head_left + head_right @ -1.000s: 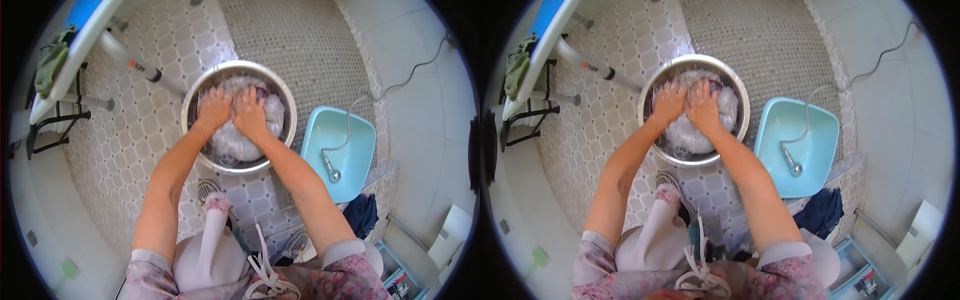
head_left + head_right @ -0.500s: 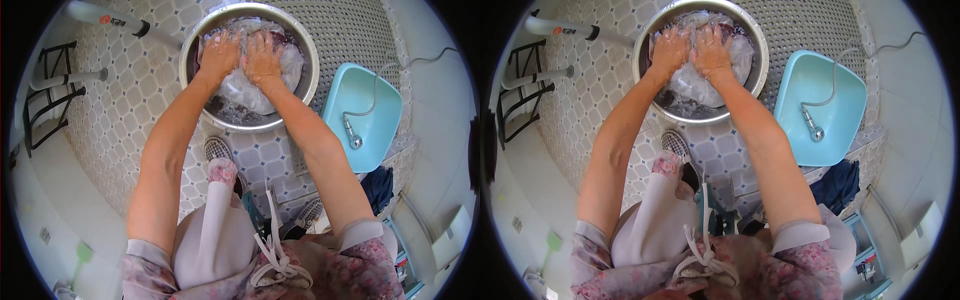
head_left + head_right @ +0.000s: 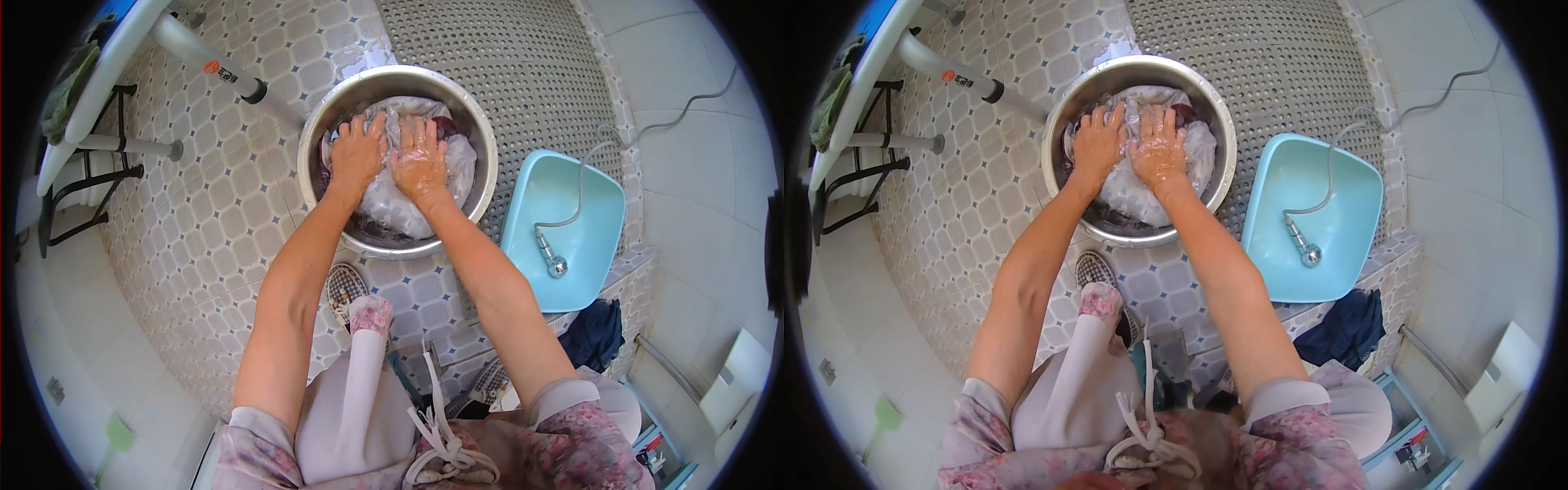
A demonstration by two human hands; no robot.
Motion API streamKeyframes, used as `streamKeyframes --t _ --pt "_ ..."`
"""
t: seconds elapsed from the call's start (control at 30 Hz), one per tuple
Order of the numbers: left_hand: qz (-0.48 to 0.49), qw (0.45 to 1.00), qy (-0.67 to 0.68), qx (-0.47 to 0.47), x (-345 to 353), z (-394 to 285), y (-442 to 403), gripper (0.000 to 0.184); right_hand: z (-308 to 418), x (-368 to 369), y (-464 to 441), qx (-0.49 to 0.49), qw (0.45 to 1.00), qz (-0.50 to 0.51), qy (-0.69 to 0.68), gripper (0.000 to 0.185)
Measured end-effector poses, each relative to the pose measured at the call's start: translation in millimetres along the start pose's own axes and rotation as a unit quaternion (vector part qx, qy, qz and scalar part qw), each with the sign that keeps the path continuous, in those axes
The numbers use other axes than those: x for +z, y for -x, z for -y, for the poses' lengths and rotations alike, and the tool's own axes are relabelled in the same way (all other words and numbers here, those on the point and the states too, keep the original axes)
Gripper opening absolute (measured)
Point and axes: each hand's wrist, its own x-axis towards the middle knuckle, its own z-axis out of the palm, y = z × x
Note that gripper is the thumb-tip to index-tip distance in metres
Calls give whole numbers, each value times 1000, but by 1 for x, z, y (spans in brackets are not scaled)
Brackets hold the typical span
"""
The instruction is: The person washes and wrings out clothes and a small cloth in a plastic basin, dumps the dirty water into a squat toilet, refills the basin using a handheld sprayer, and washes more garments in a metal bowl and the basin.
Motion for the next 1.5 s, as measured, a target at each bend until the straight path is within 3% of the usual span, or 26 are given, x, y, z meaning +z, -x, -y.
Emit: streamKeyframes --t 0.1,0.2,0.3,0.4,0.43,0.53,0.57,0.67,0.7,0.8,0.83,0.93,1.0,1.03,1.1,1.17,1.2,1.23,1.27,1.3,1.33,1.43,1.47,1.5 --pt "-32 999 19 30 0 0 7 47 2 -5 13 8 1000 -27 6 62" --pt "19 994 92 59 -8 4 12 47 8 -14 30 43 999 -33 -7 61" --pt "38 959 278 45 -7 13 16 46 13 -23 49 85 995 -32 -35 57" --pt "40 883 464 -53 -2 15 25 46 20 -29 70 114 993 -5 -26 52" --pt "15 917 399 -13 -10 15 26 41 20 -33 75 123 992 8 -14 51" --pt "3 934 357 5 -43 3 36 34 14 -51 85 151 982 73 -84 49" --pt "-59 944 326 -5 -52 -3 42 32 3 -57 81 155 972 138 -111 50" --pt "-84 933 329 -118 -85 -14 57 32 -1 -84 73 143 976 21 -161 58" --pt "-17 927 339 -161 -93 -11 66 51 4 -93 67 106 985 -37 -129 70" --pt "72 819 460 -335 -89 -14 82 76 25 -72 48 215 975 -1 -58 80" --pt "90 783 491 -370 -86 -14 82 80 31 -67 42 226 971 75 -33 84" --pt "127 666 583 -447 -79 -14 82 90 40 -61 29 151 968 179 -91 80" --pt "130 591 652 -456 -70 -13 72 95 30 -51 29 122 950 121 -259 58" --pt "120 571 670 -458 -65 -13 67 89 30 -58 32 122 928 104 -335 52" --pt "142 461 752 -450 -69 -9 61 81 42 -83 45 111 883 51 -453 36" --pt "175 344 808 -445 -52 -2 65 69 64 -116 63 57 888 46 -455 33" --pt "159 335 814 -446 -63 -11 62 56 79 -123 73 -5 900 -18 -436 29" --pt "166 361 821 -410 -53 -10 63 53 92 -125 82 -45 910 -44 -409 27" --pt "154 460 811 -327 -28 -8 69 50 107 -139 88 -56 920 -22 -388 26" --pt "107 600 761 -221 3 -10 76 47 120 -140 92 -54 936 -27 -346 25" --pt "48 680 716 -147 23 -10 88 44 128 -140 93 -53 951 -31 -303 24" --pt "65 421 885 -187 13 -31 98 37 112 -108 80 -60 967 -93 -231 25" --pt "69 321 923 -200 12 -36 104 35 100 -97 70 -17 970 -75 -229 24" --pt "102 316 909 -253 12 -36 104 36 84 -88 58 27 972 -57 -226 25"
